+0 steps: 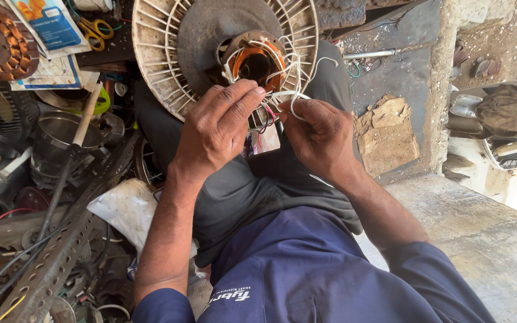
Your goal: The person is seated on the floor and uses their hands to tie white string around the copper windings of an electric motor stator. They repeatedly wrap and knot the string to secure the coils in place.
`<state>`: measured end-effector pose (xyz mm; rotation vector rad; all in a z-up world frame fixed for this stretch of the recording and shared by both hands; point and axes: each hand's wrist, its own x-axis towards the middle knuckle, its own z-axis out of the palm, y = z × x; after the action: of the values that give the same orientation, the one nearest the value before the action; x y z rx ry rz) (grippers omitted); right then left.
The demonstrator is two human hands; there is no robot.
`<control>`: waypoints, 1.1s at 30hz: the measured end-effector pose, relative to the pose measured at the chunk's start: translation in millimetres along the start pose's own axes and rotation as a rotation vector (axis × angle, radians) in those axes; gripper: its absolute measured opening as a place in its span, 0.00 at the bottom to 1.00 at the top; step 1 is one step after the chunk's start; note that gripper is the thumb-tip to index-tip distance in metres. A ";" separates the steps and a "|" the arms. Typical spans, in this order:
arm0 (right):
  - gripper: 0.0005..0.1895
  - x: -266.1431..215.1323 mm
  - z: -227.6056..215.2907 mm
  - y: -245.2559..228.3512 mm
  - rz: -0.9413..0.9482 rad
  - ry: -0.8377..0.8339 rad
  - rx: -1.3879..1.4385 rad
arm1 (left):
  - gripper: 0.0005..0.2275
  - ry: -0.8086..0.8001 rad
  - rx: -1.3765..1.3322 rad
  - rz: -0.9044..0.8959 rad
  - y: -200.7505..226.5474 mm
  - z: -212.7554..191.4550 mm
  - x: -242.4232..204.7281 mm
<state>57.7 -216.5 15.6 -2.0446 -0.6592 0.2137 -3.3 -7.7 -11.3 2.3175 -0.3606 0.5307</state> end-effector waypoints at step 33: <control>0.12 -37.8 -5.7 40.9 0.459 0.010 0.799 | 0.10 -0.007 -0.063 -0.084 35.2 -3.3 31.2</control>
<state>43.2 -257.6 -19.5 -1.3809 -0.0446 0.6229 9.1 -33.3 26.3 2.2638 -0.2783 0.4633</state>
